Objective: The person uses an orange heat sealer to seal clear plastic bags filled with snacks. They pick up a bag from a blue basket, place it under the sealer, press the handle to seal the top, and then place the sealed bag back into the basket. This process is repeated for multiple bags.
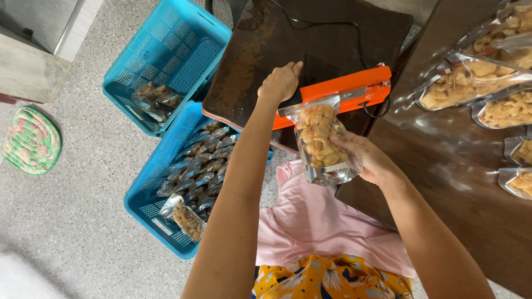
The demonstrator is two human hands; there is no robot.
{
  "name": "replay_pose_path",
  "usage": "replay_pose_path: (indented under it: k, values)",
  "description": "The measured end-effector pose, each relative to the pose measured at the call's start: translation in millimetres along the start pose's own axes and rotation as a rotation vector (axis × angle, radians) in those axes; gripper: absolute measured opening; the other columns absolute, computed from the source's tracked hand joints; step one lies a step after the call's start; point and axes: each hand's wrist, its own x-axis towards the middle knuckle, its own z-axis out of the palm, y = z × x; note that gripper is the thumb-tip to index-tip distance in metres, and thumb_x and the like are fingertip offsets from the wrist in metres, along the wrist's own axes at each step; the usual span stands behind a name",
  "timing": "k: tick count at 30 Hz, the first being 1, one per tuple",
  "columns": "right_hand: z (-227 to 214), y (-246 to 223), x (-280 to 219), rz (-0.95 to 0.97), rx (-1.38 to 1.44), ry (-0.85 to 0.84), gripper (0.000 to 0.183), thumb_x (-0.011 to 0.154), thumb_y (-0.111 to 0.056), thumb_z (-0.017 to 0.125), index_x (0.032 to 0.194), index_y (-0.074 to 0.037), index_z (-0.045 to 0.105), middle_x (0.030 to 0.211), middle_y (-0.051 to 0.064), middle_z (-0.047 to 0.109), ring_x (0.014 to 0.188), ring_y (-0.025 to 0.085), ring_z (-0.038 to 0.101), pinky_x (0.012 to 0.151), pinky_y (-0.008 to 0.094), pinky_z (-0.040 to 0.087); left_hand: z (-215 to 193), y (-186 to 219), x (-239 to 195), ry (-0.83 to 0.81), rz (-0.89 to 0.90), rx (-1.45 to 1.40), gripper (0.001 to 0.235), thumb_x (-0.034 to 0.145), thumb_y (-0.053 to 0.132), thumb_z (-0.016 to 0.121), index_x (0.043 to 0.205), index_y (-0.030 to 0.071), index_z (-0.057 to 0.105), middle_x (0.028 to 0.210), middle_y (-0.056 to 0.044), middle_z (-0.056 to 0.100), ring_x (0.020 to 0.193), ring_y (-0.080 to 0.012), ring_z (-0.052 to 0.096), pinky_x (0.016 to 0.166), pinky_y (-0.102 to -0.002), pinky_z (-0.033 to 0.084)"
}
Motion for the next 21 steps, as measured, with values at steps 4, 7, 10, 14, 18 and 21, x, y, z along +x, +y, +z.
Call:
replay_pose_path:
  k: [4,7,10,14,18,21]
  values:
    - [-1.2,-0.5,-0.5,0.001,-0.019,0.000,0.045,0.099,-0.025,0.063,0.135,0.001,0.056,0.124,0.012,0.070,0.108,0.019,0.070,0.093,0.036,0.059,-0.3,0.5,0.3,-0.030,-0.027,-0.004,0.056,0.104,0.054,0.023,0.134,0.023,0.060,0.131,-0.013,0.067,0.125,-0.0396,0.060,0.103,-0.058,0.048]
    - [-1.1,-2.1,-0.4,0.009,-0.037,-0.005,0.045,0.098,-0.025,0.063,0.134,0.000,0.056,0.123,0.013,0.069,0.108,0.019,0.070,0.092,0.037,0.059,4.3,-5.3,7.0,-0.032,0.030,-0.008,0.056,0.107,0.053,0.025,0.136,0.020,0.058,0.132,-0.014,0.067,0.125,-0.0397,0.061,0.104,-0.055,0.049]
    - [-0.2,-2.5,-0.5,0.005,-0.011,-0.018,0.045,0.098,-0.025,0.063,0.134,0.000,0.056,0.124,0.012,0.069,0.109,0.019,0.070,0.093,0.036,0.059,8.7,-9.1,15.7,-0.037,0.078,0.001,0.053,0.106,0.051,0.027,0.137,0.020,0.056,0.132,-0.013,0.066,0.124,-0.0378,0.061,0.102,-0.054,0.050]
    - [-1.1,-1.9,0.2,0.005,-0.025,-0.010,0.044,0.098,-0.025,0.063,0.134,0.000,0.056,0.124,0.012,0.069,0.108,0.019,0.070,0.093,0.037,0.059,7.4,-8.3,13.3,-0.043,0.067,0.004,0.052,0.106,0.050,0.027,0.136,0.020,0.058,0.132,-0.013,0.067,0.124,-0.0374,0.061,0.101,-0.053,0.050]
    - [-0.1,-1.8,-0.2,0.003,-0.035,-0.001,0.044,0.098,-0.025,0.063,0.134,0.001,0.056,0.124,0.012,0.069,0.109,0.019,0.070,0.094,0.037,0.059,3.9,-5.2,8.5,-0.044,0.049,-0.012,0.053,0.106,0.051,0.027,0.136,0.021,0.058,0.132,-0.013,0.066,0.124,-0.0377,0.061,0.102,-0.054,0.050]
    - [2.0,-3.0,-1.4,0.004,-0.037,-0.004,0.045,0.098,-0.025,0.063,0.134,0.000,0.056,0.124,0.012,0.069,0.109,0.019,0.070,0.093,0.037,0.059,4.2,-4.5,8.4,-0.034,0.048,-0.008,0.053,0.106,0.052,0.027,0.135,0.021,0.058,0.131,-0.014,0.067,0.123,-0.0386,0.062,0.100,-0.055,0.050]
